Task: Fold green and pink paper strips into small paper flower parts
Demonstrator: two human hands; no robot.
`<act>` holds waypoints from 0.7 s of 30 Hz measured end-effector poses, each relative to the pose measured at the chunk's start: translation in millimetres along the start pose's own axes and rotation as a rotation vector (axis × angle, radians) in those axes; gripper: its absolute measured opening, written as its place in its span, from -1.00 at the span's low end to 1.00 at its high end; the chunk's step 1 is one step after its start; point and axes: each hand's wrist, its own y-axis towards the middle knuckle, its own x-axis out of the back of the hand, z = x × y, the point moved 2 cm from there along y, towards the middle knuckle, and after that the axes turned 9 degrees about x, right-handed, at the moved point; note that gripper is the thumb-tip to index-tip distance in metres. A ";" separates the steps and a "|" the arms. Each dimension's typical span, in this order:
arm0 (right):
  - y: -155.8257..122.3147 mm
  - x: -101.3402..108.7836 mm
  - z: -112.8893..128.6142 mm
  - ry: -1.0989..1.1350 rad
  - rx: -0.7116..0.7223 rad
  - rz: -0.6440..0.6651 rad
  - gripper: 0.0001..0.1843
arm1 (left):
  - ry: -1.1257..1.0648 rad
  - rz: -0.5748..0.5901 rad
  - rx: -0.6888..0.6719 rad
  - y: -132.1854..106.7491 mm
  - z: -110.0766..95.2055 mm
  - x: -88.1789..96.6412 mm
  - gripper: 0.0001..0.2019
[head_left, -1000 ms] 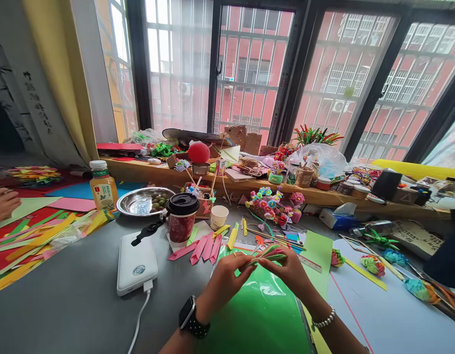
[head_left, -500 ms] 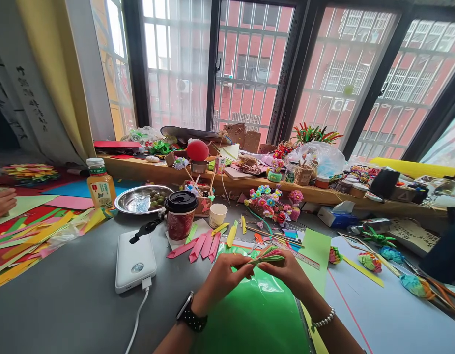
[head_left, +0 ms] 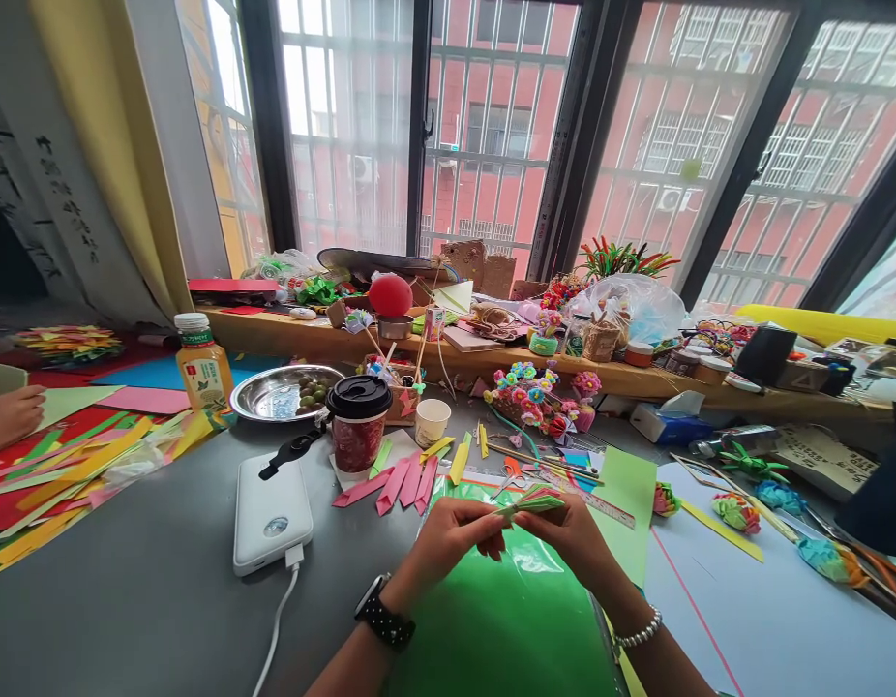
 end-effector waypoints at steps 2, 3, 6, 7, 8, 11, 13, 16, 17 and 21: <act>-0.6 0.1 -0.9 -0.021 0.026 -0.006 -0.80 | -0.006 0.003 0.012 0.4 -0.3 -0.3 -0.68; -0.9 0.0 -1.7 -0.026 0.035 -0.007 -0.81 | -0.004 0.001 0.017 0.7 -0.3 -0.4 -0.68; -1.8 -1.0 -4.8 -0.012 0.049 -0.003 -0.84 | 0.000 -0.005 0.031 2.1 1.2 -0.4 -0.68; -2.1 -1.5 -6.0 -0.003 0.050 0.001 -0.84 | 0.001 -0.006 0.033 2.8 2.3 -0.2 -0.68; -2.3 -1.9 -7.2 0.006 0.051 0.000 -0.84 | 0.005 -0.007 0.033 3.5 3.7 0.1 -0.68; -2.9 -1.9 -10.4 0.009 0.042 -0.034 -0.84 | 0.043 -0.011 0.019 5.8 8.6 2.1 -0.68; -3.1 -0.8 -12.2 0.008 0.019 -0.062 -0.83 | 0.103 -0.026 0.001 7.0 11.1 3.8 -0.69; -3.4 1.3 -14.7 0.036 -0.033 -0.049 -0.79 | 0.196 -0.044 -0.020 7.6 12.4 5.3 -0.69; -3.5 1.9 -15.5 0.044 -0.046 -0.037 -0.79 | 0.213 -0.041 -0.024 7.6 12.3 5.3 -0.69; -3.1 2.9 -18.5 0.051 -0.045 -0.019 -0.83 | 0.206 -0.024 -0.008 7.5 10.6 4.4 -0.67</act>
